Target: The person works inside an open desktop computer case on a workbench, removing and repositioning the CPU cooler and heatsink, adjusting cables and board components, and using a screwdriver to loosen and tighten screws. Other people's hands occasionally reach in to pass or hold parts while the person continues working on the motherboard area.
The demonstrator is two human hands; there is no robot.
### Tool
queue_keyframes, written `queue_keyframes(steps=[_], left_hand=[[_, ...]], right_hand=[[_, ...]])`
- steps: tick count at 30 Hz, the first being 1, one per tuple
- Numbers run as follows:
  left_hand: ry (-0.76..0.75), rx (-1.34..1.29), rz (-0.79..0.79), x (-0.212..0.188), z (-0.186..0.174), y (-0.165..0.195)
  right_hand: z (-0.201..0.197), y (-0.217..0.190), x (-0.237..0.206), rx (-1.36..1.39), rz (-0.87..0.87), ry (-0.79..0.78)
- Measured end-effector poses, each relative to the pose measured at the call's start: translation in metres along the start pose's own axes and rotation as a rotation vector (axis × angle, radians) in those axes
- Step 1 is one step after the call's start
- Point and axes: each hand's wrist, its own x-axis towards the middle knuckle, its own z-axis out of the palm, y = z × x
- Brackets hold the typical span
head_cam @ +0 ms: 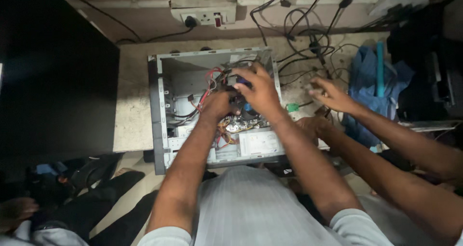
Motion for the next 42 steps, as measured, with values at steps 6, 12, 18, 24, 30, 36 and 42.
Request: queue_keyframes(steps=[6,12,18,24,30,36,42], left_hand=[[0.027,0.02,-0.004,-0.001,0.002,-0.003],[0.011,0.01,0.001,0.001,0.002,-0.006],[0.02,0.006,0.043,0.001,0.001,-0.004],[0.025,-0.031,0.017,0.004,0.0,-0.003],[-0.041,0.029,-0.062,0.004,0.001,-0.002],[0.085,0.025,0.078,-0.001,0.002,-0.006],[0.027,0.01,-0.02,-0.001,0.002,-0.003]], right_hand=[[-0.003,-0.002,0.0,0.197,-0.002,-0.052],[-0.001,0.001,-0.002,0.009,0.036,-0.008],[0.003,0.005,-0.004,0.142,-0.056,0.039],[-0.002,0.002,-0.004,0.109,-0.012,0.052],[-0.003,-0.005,-0.002,0.188,0.049,-0.079],[-0.002,0.002,-0.002,0.138,0.059,-0.086],[-0.003,0.015,0.0,0.205,0.043,-0.149]])
